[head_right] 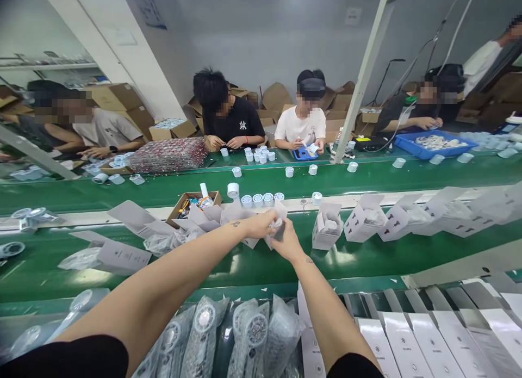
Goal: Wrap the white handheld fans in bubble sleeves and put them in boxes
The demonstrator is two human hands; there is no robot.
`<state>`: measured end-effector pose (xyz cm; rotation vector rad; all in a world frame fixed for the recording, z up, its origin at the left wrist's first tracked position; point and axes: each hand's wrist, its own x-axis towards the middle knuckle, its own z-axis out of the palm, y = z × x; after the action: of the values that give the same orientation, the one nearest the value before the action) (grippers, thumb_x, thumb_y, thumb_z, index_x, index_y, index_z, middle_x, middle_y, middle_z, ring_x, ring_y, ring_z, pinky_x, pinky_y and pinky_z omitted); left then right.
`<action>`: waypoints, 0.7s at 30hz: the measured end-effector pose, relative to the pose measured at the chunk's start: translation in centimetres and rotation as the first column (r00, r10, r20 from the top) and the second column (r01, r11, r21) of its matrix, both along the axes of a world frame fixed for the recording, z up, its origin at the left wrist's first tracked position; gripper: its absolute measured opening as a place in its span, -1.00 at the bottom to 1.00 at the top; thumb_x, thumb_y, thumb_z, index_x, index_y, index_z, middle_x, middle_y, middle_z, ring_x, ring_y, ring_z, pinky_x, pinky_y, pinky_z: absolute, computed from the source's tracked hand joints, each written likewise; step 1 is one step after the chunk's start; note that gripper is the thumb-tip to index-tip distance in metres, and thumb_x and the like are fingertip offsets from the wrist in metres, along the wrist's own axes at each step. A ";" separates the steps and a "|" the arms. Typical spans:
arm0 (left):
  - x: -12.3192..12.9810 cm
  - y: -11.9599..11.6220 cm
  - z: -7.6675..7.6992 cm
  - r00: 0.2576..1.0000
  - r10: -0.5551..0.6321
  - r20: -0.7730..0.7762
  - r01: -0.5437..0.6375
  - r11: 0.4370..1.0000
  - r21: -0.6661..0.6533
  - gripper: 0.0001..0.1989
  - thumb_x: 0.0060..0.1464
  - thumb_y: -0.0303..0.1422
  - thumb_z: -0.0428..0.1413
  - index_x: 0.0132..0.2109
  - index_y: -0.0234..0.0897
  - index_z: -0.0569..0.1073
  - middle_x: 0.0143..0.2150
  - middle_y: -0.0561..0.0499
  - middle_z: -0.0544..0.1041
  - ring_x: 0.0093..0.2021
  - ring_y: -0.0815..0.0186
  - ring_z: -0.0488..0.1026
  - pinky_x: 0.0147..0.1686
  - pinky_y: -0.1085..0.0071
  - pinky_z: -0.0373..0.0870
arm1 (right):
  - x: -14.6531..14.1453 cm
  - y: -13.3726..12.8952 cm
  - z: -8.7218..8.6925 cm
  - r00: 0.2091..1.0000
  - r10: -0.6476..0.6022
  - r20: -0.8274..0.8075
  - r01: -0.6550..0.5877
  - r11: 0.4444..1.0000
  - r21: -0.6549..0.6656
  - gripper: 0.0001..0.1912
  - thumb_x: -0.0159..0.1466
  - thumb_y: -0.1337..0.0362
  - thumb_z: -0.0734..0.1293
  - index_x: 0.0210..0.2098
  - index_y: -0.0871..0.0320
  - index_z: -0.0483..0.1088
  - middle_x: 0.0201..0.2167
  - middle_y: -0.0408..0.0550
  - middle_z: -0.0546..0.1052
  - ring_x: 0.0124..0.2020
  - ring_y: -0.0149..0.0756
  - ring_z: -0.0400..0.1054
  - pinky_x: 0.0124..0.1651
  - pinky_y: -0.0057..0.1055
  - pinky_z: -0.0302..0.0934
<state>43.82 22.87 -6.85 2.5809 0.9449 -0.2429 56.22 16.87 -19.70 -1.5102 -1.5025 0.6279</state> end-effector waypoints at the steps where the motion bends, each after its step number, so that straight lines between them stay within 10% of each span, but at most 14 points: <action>1: -0.4 0.0 -0.7 1.000 0.019 0.001 -0.019 1.000 -0.021 -0.55 0.14 -0.36 0.12 0.15 -0.40 0.27 0.05 -0.22 0.47 0.00 0.16 0.45 -0.01 0.33 0.36 | -0.3 0.0 -0.1 1.000 -0.008 0.006 0.008 1.000 0.013 -0.20 0.03 0.24 0.42 0.19 0.12 0.00 0.07 0.15 0.31 0.08 0.04 0.32 0.06 0.02 0.30; 7: -2.2 -1.8 -2.1 0.996 0.044 0.083 -0.044 0.999 0.004 -0.56 0.27 -0.25 -0.05 0.25 -0.23 0.20 0.36 -0.18 0.21 0.28 0.09 0.24 0.14 0.12 0.27 | 0.9 0.7 1.6 0.994 0.049 0.097 -0.052 0.998 0.022 -0.32 -0.01 0.36 0.43 0.10 0.14 0.20 0.04 0.12 0.32 0.11 -0.02 0.28 0.19 -0.03 0.20; 12: -6.2 -9.7 -2.0 0.884 0.296 0.363 -0.329 0.944 0.033 -0.67 0.31 -0.31 -0.19 -0.08 -0.23 0.46 -0.17 -0.10 0.58 -0.10 0.22 0.50 -0.07 0.28 0.38 | 6.4 1.6 3.7 0.972 0.115 0.203 -0.090 0.988 -0.127 -0.59 -0.04 0.37 0.48 -0.16 0.13 0.46 -0.02 0.03 0.30 0.07 -0.02 0.31 0.23 0.01 0.16; 17: -9.5 -20.4 -6.1 0.936 0.338 -0.099 -0.352 0.908 -0.226 -0.37 0.02 0.09 0.08 0.13 -0.20 0.39 -0.11 -0.18 0.58 -0.28 0.07 0.56 -0.36 0.25 0.43 | 7.9 1.3 5.6 0.945 0.085 0.317 -0.009 0.972 -0.236 -0.55 -0.03 0.45 0.49 -0.12 0.18 0.48 0.35 0.11 -0.15 0.36 0.39 -0.24 0.30 0.31 -0.14; 21: -10.2 -24.5 -10.7 0.938 0.293 -0.184 -0.325 0.928 -0.181 -0.22 -0.01 -0.10 0.14 0.35 -0.15 0.17 0.17 -0.25 0.43 -0.14 0.07 0.56 -0.27 0.30 0.48 | 3.4 0.4 8.5 0.927 0.037 0.373 -0.026 0.999 -0.036 -0.57 0.19 0.45 0.32 0.06 0.20 0.36 0.38 0.16 -0.15 0.40 0.30 -0.37 0.33 0.32 -0.27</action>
<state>33.63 -1.61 -17.53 2.2076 1.2925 -0.4332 59.61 17.31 -11.22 -1.7012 -1.8126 0.3940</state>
